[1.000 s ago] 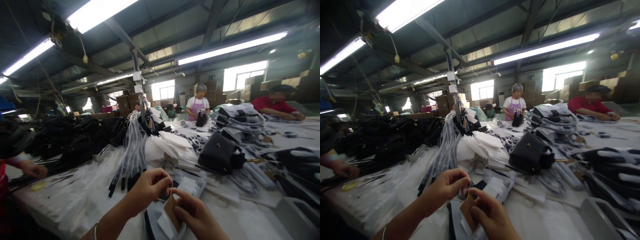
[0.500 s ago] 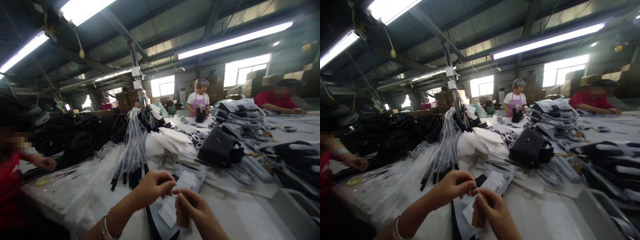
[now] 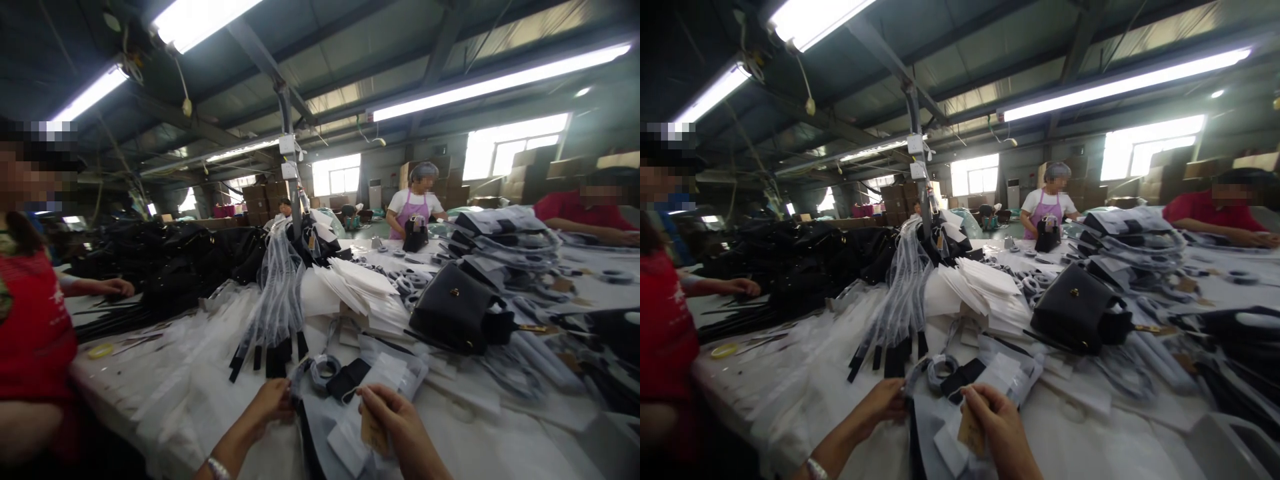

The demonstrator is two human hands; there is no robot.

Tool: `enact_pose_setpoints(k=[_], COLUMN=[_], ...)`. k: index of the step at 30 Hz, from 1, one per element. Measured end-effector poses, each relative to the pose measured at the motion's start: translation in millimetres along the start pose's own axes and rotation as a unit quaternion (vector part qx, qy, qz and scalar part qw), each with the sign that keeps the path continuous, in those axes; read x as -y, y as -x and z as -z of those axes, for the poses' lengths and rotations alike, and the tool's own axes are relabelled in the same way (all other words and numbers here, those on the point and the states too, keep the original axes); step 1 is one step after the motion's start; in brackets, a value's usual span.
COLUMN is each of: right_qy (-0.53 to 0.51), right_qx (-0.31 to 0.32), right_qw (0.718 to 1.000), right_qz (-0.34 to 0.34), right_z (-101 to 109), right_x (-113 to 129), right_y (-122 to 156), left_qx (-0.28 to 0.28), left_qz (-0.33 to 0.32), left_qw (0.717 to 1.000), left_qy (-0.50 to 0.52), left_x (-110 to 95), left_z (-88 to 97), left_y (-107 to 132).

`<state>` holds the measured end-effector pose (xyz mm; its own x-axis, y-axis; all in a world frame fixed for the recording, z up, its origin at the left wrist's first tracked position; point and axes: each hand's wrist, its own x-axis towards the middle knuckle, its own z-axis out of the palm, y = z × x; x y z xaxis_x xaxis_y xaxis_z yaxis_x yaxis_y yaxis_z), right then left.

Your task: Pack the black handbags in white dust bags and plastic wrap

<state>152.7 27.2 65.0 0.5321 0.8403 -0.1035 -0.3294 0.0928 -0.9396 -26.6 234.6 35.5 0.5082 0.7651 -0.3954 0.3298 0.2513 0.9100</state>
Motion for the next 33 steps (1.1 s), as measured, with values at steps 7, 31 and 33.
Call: enact_pose_setpoints(k=[7, 31, 33], right_qy=[-0.005, -0.015, -0.013], right_qx=[-0.017, 0.164, 0.161], right_qw=[0.999, 0.974, 0.972], right_qz=[-0.034, -0.158, -0.17], right_z=[-1, 20, 20], right_x=[0, 11, 10], right_y=[-4, 32, 34], left_qx=[0.134, 0.213, 0.208], left_qz=[-0.037, -0.167, -0.126], left_qw=[0.981, 0.953, 0.97], left_qy=[0.133, -0.137, 0.002], left_x=[-12, -28, -3], left_z=[-26.3, -33.6, -40.1], left_y=[31, 131, 130])
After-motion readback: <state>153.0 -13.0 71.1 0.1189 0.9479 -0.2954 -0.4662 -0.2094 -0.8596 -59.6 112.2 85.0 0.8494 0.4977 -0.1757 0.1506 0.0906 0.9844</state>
